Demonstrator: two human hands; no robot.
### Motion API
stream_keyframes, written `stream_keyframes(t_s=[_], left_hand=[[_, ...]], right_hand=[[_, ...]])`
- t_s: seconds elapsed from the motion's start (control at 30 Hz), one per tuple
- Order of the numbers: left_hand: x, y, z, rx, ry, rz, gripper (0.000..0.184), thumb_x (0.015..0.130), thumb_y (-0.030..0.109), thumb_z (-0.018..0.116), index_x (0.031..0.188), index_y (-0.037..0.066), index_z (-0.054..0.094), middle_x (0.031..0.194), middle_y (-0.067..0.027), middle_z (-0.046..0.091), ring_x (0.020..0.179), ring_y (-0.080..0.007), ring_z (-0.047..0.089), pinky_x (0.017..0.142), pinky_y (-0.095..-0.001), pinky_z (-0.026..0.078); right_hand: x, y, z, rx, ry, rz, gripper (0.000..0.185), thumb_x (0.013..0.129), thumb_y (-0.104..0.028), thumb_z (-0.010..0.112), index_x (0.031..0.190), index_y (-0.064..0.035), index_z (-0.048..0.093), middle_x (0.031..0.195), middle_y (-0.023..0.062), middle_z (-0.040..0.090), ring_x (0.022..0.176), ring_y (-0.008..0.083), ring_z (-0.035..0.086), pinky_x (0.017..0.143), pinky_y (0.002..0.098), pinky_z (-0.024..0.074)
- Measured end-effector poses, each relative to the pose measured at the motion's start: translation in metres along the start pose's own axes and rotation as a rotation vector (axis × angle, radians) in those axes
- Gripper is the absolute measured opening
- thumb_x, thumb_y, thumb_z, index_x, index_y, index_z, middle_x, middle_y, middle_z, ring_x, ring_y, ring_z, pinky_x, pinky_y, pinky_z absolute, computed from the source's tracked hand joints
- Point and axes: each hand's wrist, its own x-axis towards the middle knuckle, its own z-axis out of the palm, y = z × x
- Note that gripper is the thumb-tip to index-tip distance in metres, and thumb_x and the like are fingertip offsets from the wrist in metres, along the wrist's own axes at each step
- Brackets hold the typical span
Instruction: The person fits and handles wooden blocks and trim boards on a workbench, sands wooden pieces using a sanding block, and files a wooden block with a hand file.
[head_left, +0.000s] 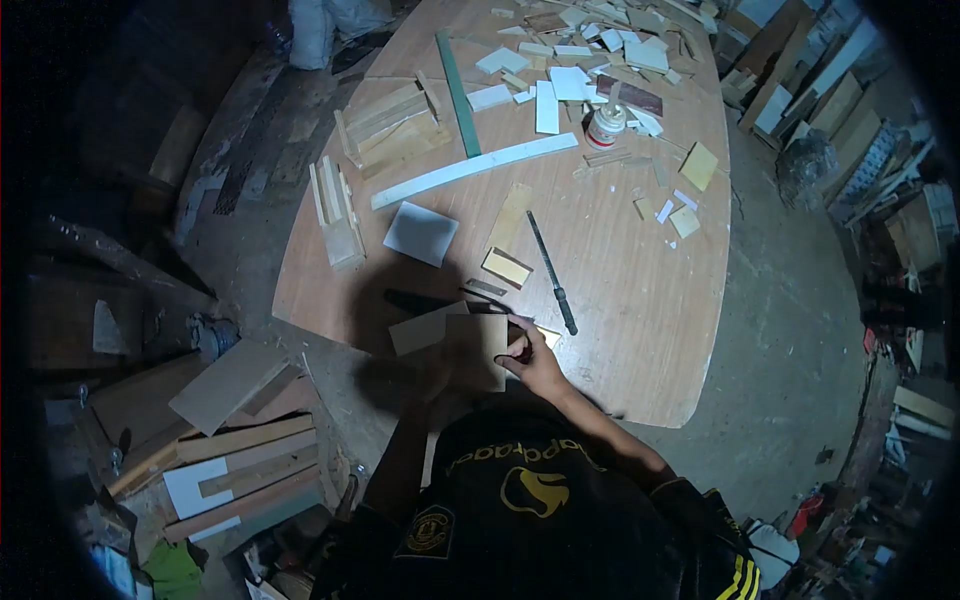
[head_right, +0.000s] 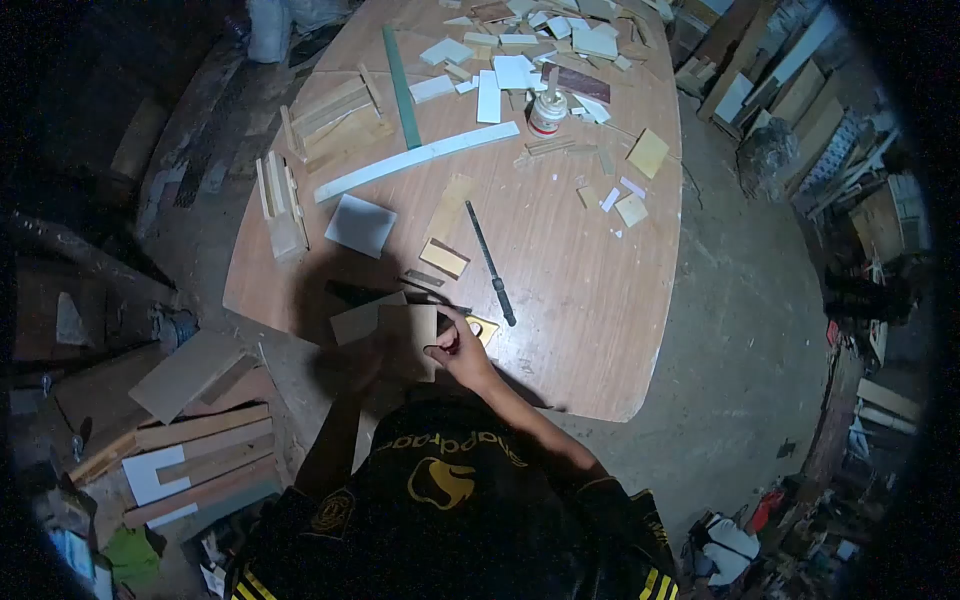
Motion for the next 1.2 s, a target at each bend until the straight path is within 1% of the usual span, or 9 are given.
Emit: stream_keyframes(t_s=[0.17,0.2,0.27,0.33,0.47,0.57,0.73,0.83,1.2], left_hand=[[-0.02,-0.07,0.009,1.088,0.097,0.12,0.035,0.099,0.025,0.048,0.13,0.011,0.054,0.114,-0.0201,0.061,0.104,-0.0324,0.06,0.092,-0.0421,0.047],[-0.044,-0.032,0.014,0.855,0.163,0.298,0.037,0.098,0.024,0.048,0.132,0.011,0.052,0.118,-0.021,0.059,0.108,-0.0337,0.057,0.095,-0.0437,0.045],[-0.064,-0.012,0.023,0.63,0.323,0.461,0.04,0.096,0.022,0.048,0.134,0.012,0.05,0.122,-0.0218,0.056,0.113,-0.0349,0.055,0.099,-0.0453,0.043],[-0.072,-0.046,0.036,1.416,0.746,0.752,0.043,0.094,0.021,0.047,0.136,0.011,0.048,0.128,-0.022,0.052,0.119,-0.0368,0.05,0.104,-0.0451,0.038],[-0.168,-0.136,0.063,1.503,0.617,0.377,0.042,0.094,0.018,0.045,0.135,0.01,0.049,0.133,-0.0222,0.047,0.125,-0.0388,0.045,0.107,-0.046,0.036],[-0.151,0.059,0.068,-1.097,0.364,-0.11,0.039,0.1,0.031,0.045,0.131,0.007,0.052,0.122,-0.0143,0.058,0.112,-0.0272,0.057,0.098,-0.0413,0.046],[-0.159,0.053,0.095,-0.915,0.565,-0.059,0.038,0.101,0.039,0.043,0.114,0.006,0.058,0.075,-0.0038,0.06,0.054,-0.0171,0.056,0.048,-0.0305,0.047],[-0.153,0.04,0.1,-1.388,0.093,0.233,0.036,0.101,0.039,0.041,0.116,0.008,0.054,0.063,-0.0016,0.049,0.045,-0.0143,0.047,0.04,-0.0286,0.039],[-0.11,0.117,0.118,-0.966,0.079,0.119,0.033,0.096,0.039,0.048,0.117,0.014,0.054,0.068,0.004,0.047,0.049,-0.0109,0.043,0.042,-0.023,0.038]], right_hand=[[0.033,0.004,-0.011,0.684,-0.256,0.548,0.065,0.082,0.0,0.07,0.139,-0.0096,0.042,0.09,0.0045,0.06,0.083,0.0127,0.057,0.074,0.026,0.0494],[0.046,0.027,-0.022,-0.028,-0.385,-0.04,0.054,0.085,-0.001,0.065,0.135,-0.0074,0.047,0.097,0.007,0.061,0.087,0.0155,0.059,0.078,0.0284,0.0504],[0.095,0.037,-0.036,0.109,-0.298,-0.025,0.038,0.087,-0.017,0.064,0.122,-0.0038,0.055,0.096,0.0102,0.062,0.088,0.0203,0.061,0.079,0.0368,0.0505],[0.127,0.02,-0.047,-1.122,0.07,-0.292,0.056,0.079,-0.042,0.071,0.126,-0.0155,0.055,0.117,0.0108,0.057,0.104,0.0318,0.055,0.085,0.0463,0.0473],[0.155,0.025,-0.06,-1.421,-0.122,-0.238,0.077,0.073,-0.048,0.073,0.139,-0.0232,0.041,0.132,0.0104,0.046,0.119,0.0343,0.043,0.094,0.0517,0.0389],[0.159,0.039,-0.066,-1.392,-0.097,-0.34,0.074,0.074,-0.047,0.073,0.136,-0.0186,0.045,0.126,0.012,0.05,0.118,0.0343,0.045,0.093,0.0517,0.0394],[0.134,0.024,-0.052,-1.171,0.038,-0.426,0.063,0.081,-0.044,0.067,0.13,-0.0103,0.048,0.11,0.0102,0.058,0.105,0.0282,0.054,0.085,0.0442,0.0446],[0.065,-0.101,-0.051,0.4,-0.432,0.544,0.045,0.088,-0.039,0.057,0.12,-0.0067,0.053,0.099,0.0008,0.055,0.085,0.0128,0.052,0.075,0.0302,0.0439],[0.001,-0.025,-0.149,0.528,-0.425,0.238,0.055,0.097,-0.039,0.046,0.14,-0.0048,0.042,0.119,0.0046,0.054,0.101,0.0147,0.053,0.083,0.0289,0.0422]])
